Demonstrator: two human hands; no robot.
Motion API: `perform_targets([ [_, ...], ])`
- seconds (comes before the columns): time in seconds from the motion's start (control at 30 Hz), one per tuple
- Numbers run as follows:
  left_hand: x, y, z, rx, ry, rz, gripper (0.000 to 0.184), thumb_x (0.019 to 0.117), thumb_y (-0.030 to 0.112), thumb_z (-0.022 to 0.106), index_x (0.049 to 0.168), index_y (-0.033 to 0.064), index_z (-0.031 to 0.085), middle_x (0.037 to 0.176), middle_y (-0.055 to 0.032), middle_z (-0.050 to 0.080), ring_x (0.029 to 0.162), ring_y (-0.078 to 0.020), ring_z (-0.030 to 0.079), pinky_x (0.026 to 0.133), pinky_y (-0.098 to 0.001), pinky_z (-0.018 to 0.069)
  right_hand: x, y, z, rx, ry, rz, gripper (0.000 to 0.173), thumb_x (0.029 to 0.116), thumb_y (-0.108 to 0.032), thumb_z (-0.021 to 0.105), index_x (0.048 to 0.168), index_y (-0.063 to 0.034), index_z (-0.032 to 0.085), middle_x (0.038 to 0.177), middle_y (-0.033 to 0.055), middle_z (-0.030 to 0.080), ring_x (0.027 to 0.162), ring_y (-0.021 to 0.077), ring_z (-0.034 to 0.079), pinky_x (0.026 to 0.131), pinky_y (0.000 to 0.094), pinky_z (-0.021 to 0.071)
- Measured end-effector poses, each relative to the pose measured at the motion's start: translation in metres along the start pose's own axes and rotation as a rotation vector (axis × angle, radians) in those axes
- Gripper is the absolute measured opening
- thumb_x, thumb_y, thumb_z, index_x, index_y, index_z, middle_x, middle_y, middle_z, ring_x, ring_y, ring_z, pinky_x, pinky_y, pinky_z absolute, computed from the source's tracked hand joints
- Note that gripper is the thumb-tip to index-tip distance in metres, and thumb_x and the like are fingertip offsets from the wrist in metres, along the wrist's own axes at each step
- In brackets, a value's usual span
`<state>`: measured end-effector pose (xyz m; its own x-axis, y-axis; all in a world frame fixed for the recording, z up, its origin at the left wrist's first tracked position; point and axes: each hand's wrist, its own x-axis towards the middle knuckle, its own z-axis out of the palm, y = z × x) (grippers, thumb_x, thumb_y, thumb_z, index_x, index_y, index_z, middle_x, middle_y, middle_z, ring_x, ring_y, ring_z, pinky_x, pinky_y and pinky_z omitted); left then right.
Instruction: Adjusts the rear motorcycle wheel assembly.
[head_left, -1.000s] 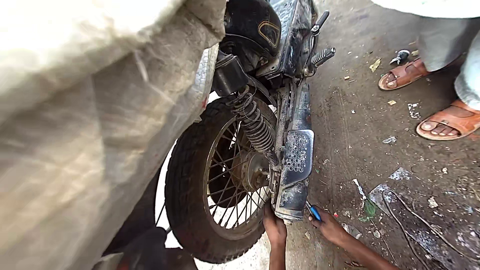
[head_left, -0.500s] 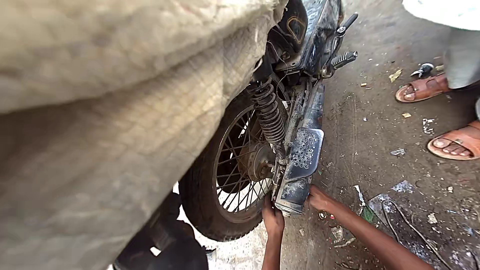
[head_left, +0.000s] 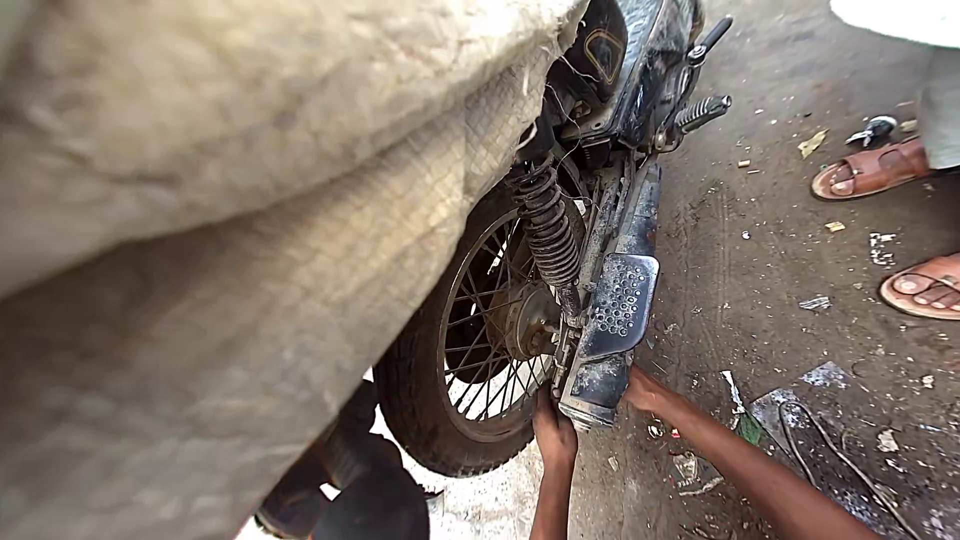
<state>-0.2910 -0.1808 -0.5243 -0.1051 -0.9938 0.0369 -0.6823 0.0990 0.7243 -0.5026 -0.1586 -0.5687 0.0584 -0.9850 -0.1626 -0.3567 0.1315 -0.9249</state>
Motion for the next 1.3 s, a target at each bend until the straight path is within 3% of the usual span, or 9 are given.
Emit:
perform_targets([
  [0.1,0.006,0.009,-0.003,-0.318,-0.028,-0.257,0.034,0.1105,0.019,0.038,0.115,-0.0005,0.066,0.09,-0.009,0.068,0.079,-0.0125,0.065,0.078,-0.0314,0.0561,0.0,0.0,-0.002,-0.026,-0.012,-0.004,0.036,0.0978,-0.018,0.065,0.129,0.0001,0.064,0.125,0.0194,0.069,0.122,0.0268,0.064,0.109,0.0455,0.047],
  [0.17,0.01,0.018,-0.003,-0.824,-0.068,-0.605,0.044,0.1136,0.027,0.032,0.083,0.0066,0.055,0.052,0.0007,0.043,0.037,-0.0063,0.036,0.038,-0.0209,0.0346,-0.001,-0.002,-0.001,-0.046,-0.009,0.013,0.035,0.0978,-0.018,0.065,0.128,0.0002,0.065,0.124,0.0199,0.069,0.121,0.0282,0.064,0.108,0.0465,0.0473],
  [0.23,0.013,0.019,-0.006,-1.142,-0.175,-0.875,0.056,0.1109,0.042,0.028,0.07,0.0109,0.049,0.044,0.0021,0.036,0.03,-0.0069,0.028,0.03,-0.0215,0.0258,-0.003,-0.007,-0.002,-0.068,-0.016,0.051,0.036,0.098,-0.017,0.064,0.13,0.0002,0.063,0.127,0.0204,0.067,0.124,0.0288,0.063,0.109,0.0467,0.0463],
  [0.53,-0.006,0.008,0.0,-0.413,0.066,-0.148,0.033,0.0975,0.002,0.058,0.129,-0.008,0.053,0.094,-0.0117,0.069,0.072,-0.0101,0.065,0.061,-0.0259,0.0557,-0.001,-0.004,-0.004,-0.058,-0.024,0.004,0.035,0.0979,-0.018,0.063,0.127,0.0006,0.065,0.125,0.0196,0.068,0.123,0.0281,0.063,0.109,0.0462,0.0469],
  [0.67,-0.006,0.004,-0.001,-0.304,0.028,-0.129,0.026,0.103,0.01,0.05,0.121,-0.0043,0.063,0.087,-0.0089,0.068,0.069,-0.0126,0.065,0.064,-0.0319,0.0567,-0.001,-0.005,-0.005,-0.058,-0.014,0.007,0.036,0.0993,-0.019,0.061,0.13,-0.0003,0.064,0.128,0.0191,0.067,0.126,0.0271,0.062,0.111,0.0456,0.0459],
  [0.8,0.005,0.022,-0.003,-0.836,-0.061,-0.626,0.06,0.1135,0.043,0.025,0.07,0.0089,0.047,0.043,0.0009,0.037,0.032,-0.01,0.034,0.034,-0.0246,0.033,-0.002,-0.006,-0.005,-0.064,-0.029,0.013,0.034,0.0994,-0.017,0.061,0.129,0.0005,0.064,0.126,0.0201,0.067,0.124,0.0286,0.062,0.109,0.047,0.0462],
  [0.93,0.012,0.022,-0.001,-0.826,-0.115,-0.79,0.064,0.1101,0.055,0.024,0.074,0.008,0.05,0.045,-0.0014,0.037,0.033,-0.0129,0.033,0.034,-0.0286,0.0323,-0.003,-0.009,-0.007,-0.073,-0.026,0.019,0.031,0.0999,-0.017,0.061,0.126,0.0006,0.065,0.123,0.0203,0.068,0.121,0.0291,0.064,0.107,0.0472,0.0476],
  [1.1,-0.002,0.007,0.0,-0.387,0.016,-0.145,0.032,0.1042,0.011,0.052,0.132,-0.005,0.054,0.098,-0.0121,0.067,0.073,-0.0127,0.065,0.063,-0.029,0.0564,-0.004,-0.009,-0.007,-0.07,-0.025,-0.013,0.031,0.0999,-0.016,0.06,0.125,0.0011,0.066,0.124,0.0204,0.068,0.121,0.0289,0.064,0.108,0.0464,0.0471],
  [1.3,-0.001,0.008,0.003,-0.544,0.037,-0.319,0.032,0.1116,0.02,0.04,0.102,-0.0002,0.062,0.066,-0.0036,0.053,0.05,-0.0113,0.048,0.048,-0.0281,0.0445,-0.005,-0.009,-0.008,-0.037,-0.004,-0.033,0.03,0.0986,-0.012,0.062,0.125,0.0016,0.066,0.122,0.0206,0.069,0.119,0.029,0.064,0.107,0.0467,0.0477],
])
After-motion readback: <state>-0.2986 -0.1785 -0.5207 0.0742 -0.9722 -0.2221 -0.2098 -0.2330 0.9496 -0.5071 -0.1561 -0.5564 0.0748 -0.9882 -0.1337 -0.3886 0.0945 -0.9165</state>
